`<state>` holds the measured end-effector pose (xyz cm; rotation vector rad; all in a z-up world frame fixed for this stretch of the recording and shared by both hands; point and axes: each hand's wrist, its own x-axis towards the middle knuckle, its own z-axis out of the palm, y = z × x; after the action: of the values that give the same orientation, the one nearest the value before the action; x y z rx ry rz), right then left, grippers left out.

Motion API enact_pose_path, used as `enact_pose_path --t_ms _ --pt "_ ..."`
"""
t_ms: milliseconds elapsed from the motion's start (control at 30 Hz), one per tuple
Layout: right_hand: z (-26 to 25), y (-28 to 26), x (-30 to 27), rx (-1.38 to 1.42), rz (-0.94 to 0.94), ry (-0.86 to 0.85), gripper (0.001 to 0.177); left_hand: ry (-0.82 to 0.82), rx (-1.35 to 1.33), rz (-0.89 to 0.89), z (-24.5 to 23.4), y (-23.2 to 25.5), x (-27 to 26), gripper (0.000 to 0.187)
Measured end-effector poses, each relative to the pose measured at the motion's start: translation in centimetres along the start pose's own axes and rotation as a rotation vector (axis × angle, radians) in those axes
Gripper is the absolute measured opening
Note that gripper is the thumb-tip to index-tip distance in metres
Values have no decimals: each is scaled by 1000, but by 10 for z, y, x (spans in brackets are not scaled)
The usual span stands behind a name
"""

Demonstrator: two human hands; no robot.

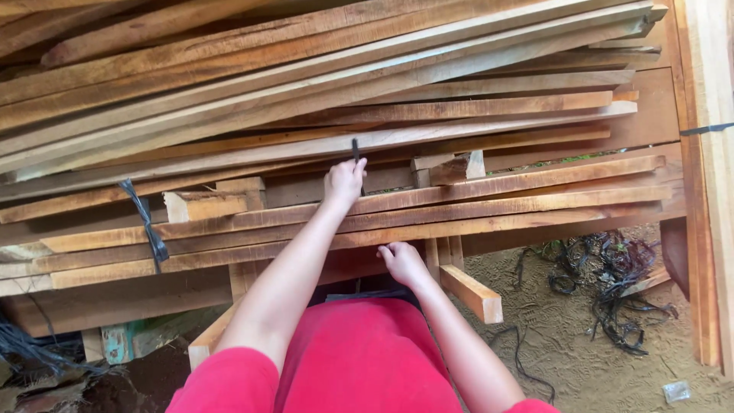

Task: Bundling multiple wooden planks together using plastic ties or straps.

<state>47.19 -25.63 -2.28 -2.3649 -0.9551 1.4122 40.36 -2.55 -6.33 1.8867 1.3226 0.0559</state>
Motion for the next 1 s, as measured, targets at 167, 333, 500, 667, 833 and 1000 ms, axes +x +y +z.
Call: enact_pose_path --t_ms 167,333,500,667,833,1000 --pt "-30 -33 -26 67 -45 19 36 -7 51 192 -18 44 -39 39" --pt "-26 -45 -4 246 -109 83 36 248 93 309 -10 21 -86 34" --pt "-15 -39 17 454 -89 194 42 426 111 542 18 -9 -87 20" --pt "0 -27 25 547 -72 224 42 482 213 550 27 -12 -89 21" --pt "-4 -36 23 589 -52 257 43 501 343 608 24 -11 -87 26" --pt "-4 -41 27 593 -31 278 45 432 169 679 17 -20 -78 23"
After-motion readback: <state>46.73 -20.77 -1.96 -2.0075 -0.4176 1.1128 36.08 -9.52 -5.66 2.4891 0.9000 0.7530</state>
